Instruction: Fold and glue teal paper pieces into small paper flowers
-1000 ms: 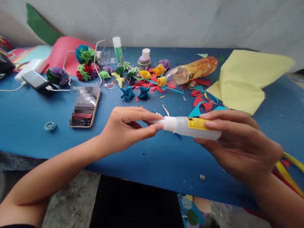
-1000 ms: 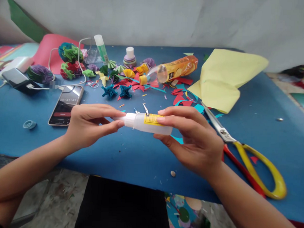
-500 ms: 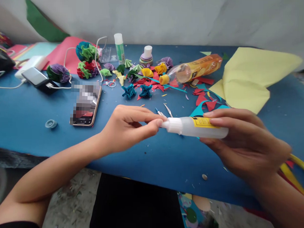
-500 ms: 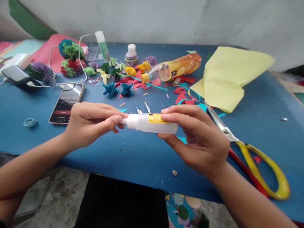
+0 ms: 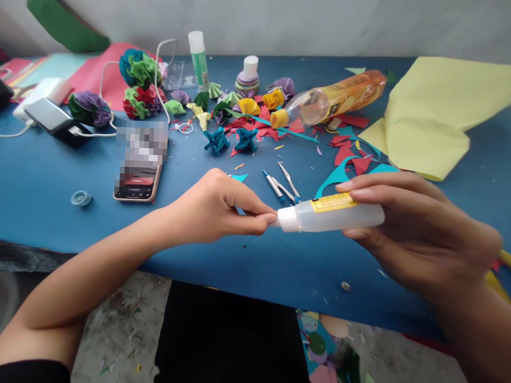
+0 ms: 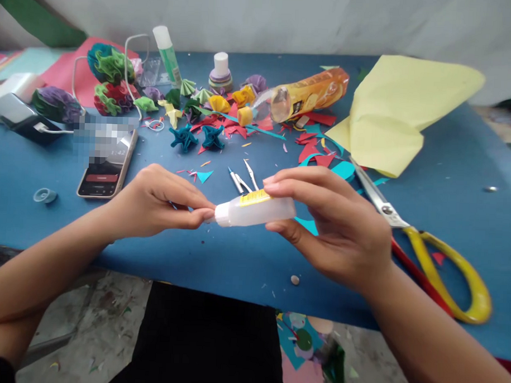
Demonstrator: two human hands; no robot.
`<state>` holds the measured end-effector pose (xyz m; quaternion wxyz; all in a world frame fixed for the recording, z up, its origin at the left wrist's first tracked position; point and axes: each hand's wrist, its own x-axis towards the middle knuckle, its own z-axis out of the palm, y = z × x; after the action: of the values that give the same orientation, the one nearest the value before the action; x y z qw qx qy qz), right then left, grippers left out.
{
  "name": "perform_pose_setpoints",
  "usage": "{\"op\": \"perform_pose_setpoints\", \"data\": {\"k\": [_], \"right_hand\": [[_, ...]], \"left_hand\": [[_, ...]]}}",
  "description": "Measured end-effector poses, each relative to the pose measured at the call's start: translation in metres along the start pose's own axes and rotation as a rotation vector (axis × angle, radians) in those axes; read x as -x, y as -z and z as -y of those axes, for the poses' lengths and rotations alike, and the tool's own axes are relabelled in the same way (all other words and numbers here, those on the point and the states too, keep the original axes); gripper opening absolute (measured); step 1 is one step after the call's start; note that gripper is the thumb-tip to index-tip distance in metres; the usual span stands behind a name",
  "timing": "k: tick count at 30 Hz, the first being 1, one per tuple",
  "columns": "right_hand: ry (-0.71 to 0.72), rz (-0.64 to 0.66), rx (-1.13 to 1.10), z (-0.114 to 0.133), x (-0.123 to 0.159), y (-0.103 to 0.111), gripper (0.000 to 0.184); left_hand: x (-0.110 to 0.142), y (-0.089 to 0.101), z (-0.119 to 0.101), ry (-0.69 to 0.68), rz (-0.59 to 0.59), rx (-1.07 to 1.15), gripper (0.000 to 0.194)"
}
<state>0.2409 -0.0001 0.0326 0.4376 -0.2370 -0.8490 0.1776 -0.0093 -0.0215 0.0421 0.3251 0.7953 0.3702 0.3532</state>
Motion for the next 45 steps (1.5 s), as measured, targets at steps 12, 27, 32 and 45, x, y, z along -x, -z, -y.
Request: {"op": "perform_pose_setpoints", "data": {"k": [12, 27, 32, 45], "right_hand": [[-0.023, -0.082, -0.019, 0.006, -0.001, 0.001, 0.048], [-0.002, -0.014, 0.008, 0.005, 0.001, 0.001, 0.047], [-0.052, -0.068, 0.060, 0.009, 0.000, 0.000, 0.044], [0.064, 0.061, 0.091, 0.004, 0.004, 0.002, 0.057]], "left_hand": [[0.001, 0.004, -0.010, 0.149, 0.003, 0.222, 0.010], [0.000, 0.006, -0.007, 0.125, 0.052, 0.174, 0.012], [0.000, 0.007, -0.011, 0.145, 0.027, 0.199, 0.010], [-0.001, 0.005, -0.001, -0.146, 0.156, -0.265, 0.014]]}}
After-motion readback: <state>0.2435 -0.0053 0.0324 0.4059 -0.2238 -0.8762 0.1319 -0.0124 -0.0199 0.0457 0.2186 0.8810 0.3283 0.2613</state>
